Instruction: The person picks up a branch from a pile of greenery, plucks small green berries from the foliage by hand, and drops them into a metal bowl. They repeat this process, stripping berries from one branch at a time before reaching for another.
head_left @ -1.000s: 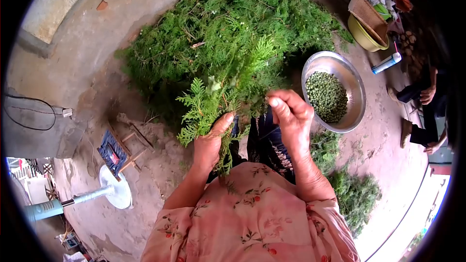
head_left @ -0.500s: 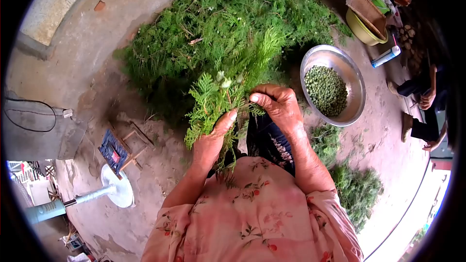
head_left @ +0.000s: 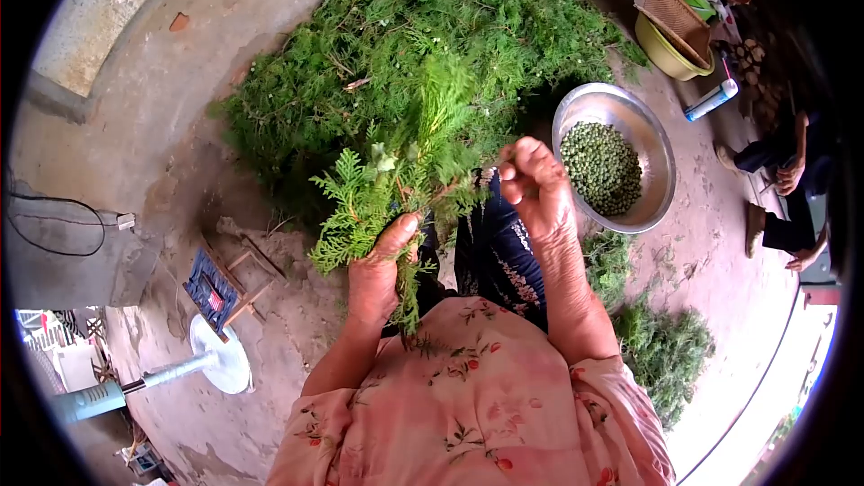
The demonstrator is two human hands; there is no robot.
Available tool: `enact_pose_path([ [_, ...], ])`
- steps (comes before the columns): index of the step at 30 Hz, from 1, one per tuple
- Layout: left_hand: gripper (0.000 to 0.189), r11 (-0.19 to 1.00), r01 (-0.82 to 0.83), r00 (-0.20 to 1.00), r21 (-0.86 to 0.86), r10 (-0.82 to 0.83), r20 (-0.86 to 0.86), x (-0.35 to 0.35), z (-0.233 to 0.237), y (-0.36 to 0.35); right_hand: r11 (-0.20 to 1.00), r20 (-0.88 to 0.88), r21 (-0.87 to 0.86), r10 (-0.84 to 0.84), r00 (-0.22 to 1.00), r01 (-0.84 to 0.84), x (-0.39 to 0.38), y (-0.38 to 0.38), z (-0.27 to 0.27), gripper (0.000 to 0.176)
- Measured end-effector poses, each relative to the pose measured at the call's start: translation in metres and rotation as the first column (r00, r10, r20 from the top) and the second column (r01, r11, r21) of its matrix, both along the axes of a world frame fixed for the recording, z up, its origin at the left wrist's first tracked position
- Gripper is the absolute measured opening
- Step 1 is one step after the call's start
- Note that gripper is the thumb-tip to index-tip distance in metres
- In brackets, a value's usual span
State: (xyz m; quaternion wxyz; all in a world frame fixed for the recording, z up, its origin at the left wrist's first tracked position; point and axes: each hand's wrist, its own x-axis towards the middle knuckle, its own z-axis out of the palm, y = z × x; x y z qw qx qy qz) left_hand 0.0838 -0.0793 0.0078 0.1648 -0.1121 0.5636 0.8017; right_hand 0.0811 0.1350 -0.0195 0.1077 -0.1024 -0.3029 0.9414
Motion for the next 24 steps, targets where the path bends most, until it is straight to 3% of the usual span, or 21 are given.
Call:
enact_pose_path([
  [1, 0.026, 0.996, -0.016, 0.996, 0.083, 0.008, 0.092, -0.001, 0.002, 0.001, 0.996, 0.098, -0.087, 0.037, 0.994, -0.028, 0.002, -0.003, -0.003, 0.004],
  [4, 0.024, 0.992, -0.029, 0.993, 0.124, 0.014, 0.117, -0.002, 0.004, 0.002, 0.967, 0.166, -0.232, 0.142, 0.976, -0.102, 0.007, -0.017, -0.009, 0.016],
  [6, 0.023, 0.993, -0.02, 0.997, 0.12, 0.01, 0.076, -0.002, 0.011, 0.004, 0.976, 0.184, -0.111, 0.206, 0.961, -0.188, 0.01, -0.024, -0.007, 0.028],
  [12, 0.024, 0.999, 0.009, 1.0, 0.033, -0.009, 0.02, 0.0, 0.007, 0.005, 0.933, 0.137, -0.158, 0.345, 0.928, -0.324, 0.015, -0.036, 0.006, 0.03],
  [18, 0.022, 0.999, 0.032, 0.999, 0.015, -0.033, 0.015, 0.001, 0.008, 0.003, 0.931, 0.12, -0.204, 0.33, 0.936, -0.302, 0.015, -0.038, 0.008, 0.023],
  [20, 0.022, 0.998, 0.034, 0.999, 0.05, -0.035, 0.009, 0.001, 0.009, 0.003, 0.933, 0.014, -0.135, 0.338, 0.941, -0.333, 0.014, -0.037, 0.001, 0.029],
  [24, 0.027, 0.999, 0.007, 0.998, 0.038, -0.005, -0.056, 0.003, 0.009, 0.004, 0.952, -0.014, -0.035, 0.304, 0.952, -0.305, 0.011, -0.04, 0.002, 0.03],
])
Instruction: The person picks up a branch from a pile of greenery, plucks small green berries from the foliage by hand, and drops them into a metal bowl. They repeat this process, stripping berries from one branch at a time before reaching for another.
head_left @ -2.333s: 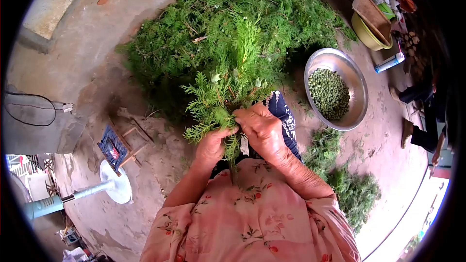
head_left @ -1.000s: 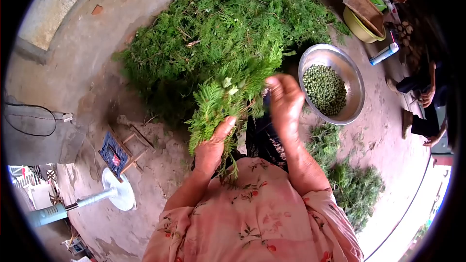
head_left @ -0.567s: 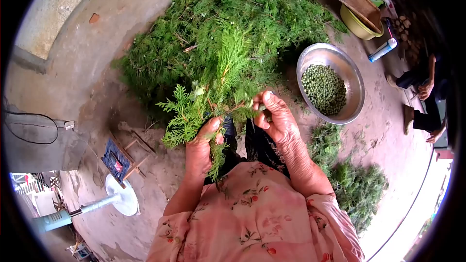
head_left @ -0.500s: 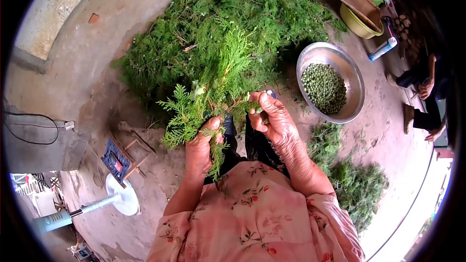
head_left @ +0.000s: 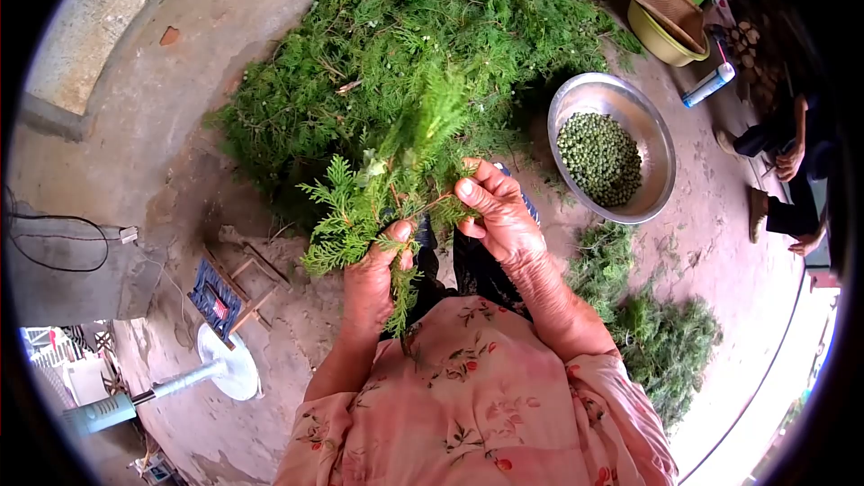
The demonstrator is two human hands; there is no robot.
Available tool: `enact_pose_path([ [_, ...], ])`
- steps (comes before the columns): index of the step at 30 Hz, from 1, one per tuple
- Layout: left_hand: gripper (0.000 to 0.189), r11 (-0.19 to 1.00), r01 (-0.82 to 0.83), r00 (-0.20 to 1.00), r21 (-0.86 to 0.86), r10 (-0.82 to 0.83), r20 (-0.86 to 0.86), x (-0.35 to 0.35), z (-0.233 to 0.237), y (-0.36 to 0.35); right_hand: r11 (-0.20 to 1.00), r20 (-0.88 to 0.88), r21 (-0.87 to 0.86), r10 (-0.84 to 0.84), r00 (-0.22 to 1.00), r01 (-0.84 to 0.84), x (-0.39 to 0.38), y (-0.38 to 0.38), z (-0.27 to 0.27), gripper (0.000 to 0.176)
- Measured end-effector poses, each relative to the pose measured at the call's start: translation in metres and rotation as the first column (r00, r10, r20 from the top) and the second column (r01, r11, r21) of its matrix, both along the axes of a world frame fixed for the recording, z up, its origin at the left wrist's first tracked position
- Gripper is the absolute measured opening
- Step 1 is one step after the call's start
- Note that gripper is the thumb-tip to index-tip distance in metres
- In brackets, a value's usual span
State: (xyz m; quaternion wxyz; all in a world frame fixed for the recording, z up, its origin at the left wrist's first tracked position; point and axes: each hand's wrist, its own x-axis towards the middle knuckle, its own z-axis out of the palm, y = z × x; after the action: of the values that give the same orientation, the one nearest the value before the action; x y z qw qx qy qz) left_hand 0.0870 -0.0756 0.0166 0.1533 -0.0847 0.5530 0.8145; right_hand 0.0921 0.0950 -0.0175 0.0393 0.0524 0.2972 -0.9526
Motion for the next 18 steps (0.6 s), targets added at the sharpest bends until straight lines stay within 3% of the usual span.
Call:
enact_pose_path([
  [2, 0.03, 0.992, 0.07, 0.996, -0.107, -0.064, 0.054, 0.002, -0.002, -0.002, 0.929, 0.064, 0.35, -0.149, 0.987, 0.117, 0.001, -0.002, 0.002, 0.03],
  [3, 0.029, 0.993, 0.038, 0.998, -0.111, -0.032, 0.055, 0.006, 0.004, 0.005, 0.87, 0.078, 0.455, -0.254, 0.964, 0.192, 0.003, -0.006, 0.013, 0.026],
  [4, 0.029, 0.993, 0.04, 0.998, -0.11, -0.034, 0.056, 0.008, 0.003, 0.009, 0.869, 0.079, 0.456, -0.255, 0.964, 0.193, 0.004, -0.007, 0.01, 0.026],
  [6, 0.025, 0.993, 0.014, 1.0, -0.118, -0.011, 0.024, 0.009, -0.002, 0.015, 0.651, -0.117, 0.678, -0.363, 0.924, 0.342, 0.003, -0.007, 0.01, 0.025],
  [7, 0.028, 0.996, 0.039, 0.997, -0.079, -0.034, 0.069, 0.008, -0.013, 0.013, 0.706, 0.063, 0.661, -0.391, 0.918, 0.255, 0.006, -0.008, 0.014, 0.018],
  [8, 0.028, 0.996, 0.041, 0.997, -0.077, -0.035, 0.071, 0.009, -0.013, 0.011, 0.704, 0.064, 0.663, -0.393, 0.917, 0.255, 0.005, -0.001, 0.008, 0.018],
  [10, 0.025, 0.987, 0.024, 0.995, -0.158, -0.008, 0.104, 0.009, -0.012, 0.008, 0.717, 0.092, 0.545, -0.566, 0.82, 0.434, 0.001, 0.028, -0.017, 0.011],
  [11, 0.023, 0.989, -0.038, 0.996, -0.141, 0.049, 0.073, 0.008, -0.01, 0.004, 0.688, 0.085, 0.532, -0.623, 0.778, 0.493, 0.003, 0.049, -0.027, 0.01],
  [12, 0.022, 0.993, 0.002, 1.0, -0.122, 0.0, 0.013, 0.004, -0.014, -0.001, 0.657, 0.078, 0.519, -0.674, 0.735, 0.547, 0.003, 0.066, -0.029, 0.009],
  [14, 0.024, 0.992, 0.036, 0.997, -0.119, -0.027, 0.076, 0.004, -0.01, -0.004, 0.742, 0.14, 0.493, -0.584, 0.8, 0.455, 0.008, 0.074, -0.031, 0.015],
  [16, 0.025, 0.997, 0.05, 0.984, -0.051, -0.04, 0.171, 0.001, -0.013, -0.004, 0.806, 0.214, 0.274, -0.584, 0.783, 0.526, 0.007, 0.091, -0.042, 0.017],
  [18, 0.027, 0.998, 0.059, 0.988, 0.031, -0.062, 0.14, -0.001, -0.023, -0.007, 0.865, 0.271, 0.025, -0.488, 0.83, 0.501, 0.008, 0.108, -0.051, 0.021],
])
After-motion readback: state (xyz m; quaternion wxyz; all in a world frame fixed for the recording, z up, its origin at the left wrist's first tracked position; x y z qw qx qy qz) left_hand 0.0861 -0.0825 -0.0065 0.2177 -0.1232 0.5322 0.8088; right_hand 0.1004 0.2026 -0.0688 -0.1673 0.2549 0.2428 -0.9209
